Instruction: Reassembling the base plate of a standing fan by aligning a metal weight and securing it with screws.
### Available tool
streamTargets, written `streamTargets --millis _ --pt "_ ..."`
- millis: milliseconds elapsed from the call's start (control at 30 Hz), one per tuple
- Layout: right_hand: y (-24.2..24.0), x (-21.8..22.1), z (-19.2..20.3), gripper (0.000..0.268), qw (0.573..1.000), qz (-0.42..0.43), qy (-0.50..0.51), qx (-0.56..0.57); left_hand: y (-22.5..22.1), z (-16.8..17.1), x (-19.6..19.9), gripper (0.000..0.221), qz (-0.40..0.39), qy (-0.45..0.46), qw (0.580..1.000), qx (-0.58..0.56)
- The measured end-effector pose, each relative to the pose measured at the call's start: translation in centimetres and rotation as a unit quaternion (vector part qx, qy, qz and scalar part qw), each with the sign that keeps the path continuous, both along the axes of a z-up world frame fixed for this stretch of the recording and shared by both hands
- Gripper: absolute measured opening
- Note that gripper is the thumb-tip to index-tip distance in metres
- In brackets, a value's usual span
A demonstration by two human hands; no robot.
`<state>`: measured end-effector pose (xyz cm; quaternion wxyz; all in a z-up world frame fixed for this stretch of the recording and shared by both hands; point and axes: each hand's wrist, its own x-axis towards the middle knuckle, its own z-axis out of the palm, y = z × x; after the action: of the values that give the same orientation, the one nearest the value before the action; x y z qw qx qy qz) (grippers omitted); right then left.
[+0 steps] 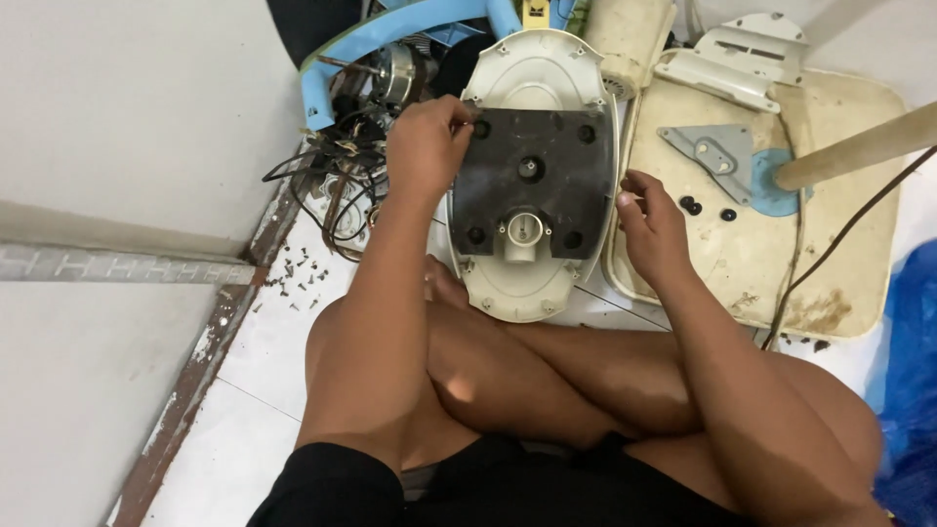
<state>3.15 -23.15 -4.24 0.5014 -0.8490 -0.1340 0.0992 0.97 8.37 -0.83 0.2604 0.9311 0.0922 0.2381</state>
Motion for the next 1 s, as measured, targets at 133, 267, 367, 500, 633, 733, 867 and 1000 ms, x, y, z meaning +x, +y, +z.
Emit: streamTargets --millis 133,267,367,500,633,733,867,1000 --pt "0.0 0.2 -0.4 0.047 0.999 0.014 -0.015 -0.031 0.3 1.2 0.1 0.012 0.024 -0.003 0.999 -0.037" --pt "0.5 -0.2 0.1 0.05 0.998 0.025 -0.004 -0.056 0.2 1.7 0.1 0.014 0.037 -0.06 0.989 -0.134" --pt "1.3 -0.5 0.6 0.053 0.996 0.041 -0.032 -0.079 0.3 1.0 0.1 0.014 0.045 -0.052 0.986 -0.155" --pt "2.4 -0.7 1.4 0.06 0.985 0.072 -0.101 -0.121 0.4 0.4 0.5 0.013 0.056 -0.04 0.978 -0.194" --pt "3.4 -1.3 2.2 0.067 0.967 0.102 -0.167 -0.165 0.4 -0.4 1.4 0.014 0.066 -0.027 0.969 -0.236" --pt "4.2 -2.2 2.9 0.072 0.951 0.116 -0.21 -0.192 0.0 -0.6 1.9 0.014 0.066 -0.018 0.963 -0.262" --pt "6.0 -1.1 4.3 0.077 0.931 0.128 -0.258 -0.223 -0.2 -0.7 2.6 0.015 0.062 -0.014 0.955 -0.29" --pt "9.0 2.0 5.2 0.084 0.897 0.161 -0.321 -0.258 0.0 -1.1 2.7 0.017 0.074 -0.001 0.942 -0.327"
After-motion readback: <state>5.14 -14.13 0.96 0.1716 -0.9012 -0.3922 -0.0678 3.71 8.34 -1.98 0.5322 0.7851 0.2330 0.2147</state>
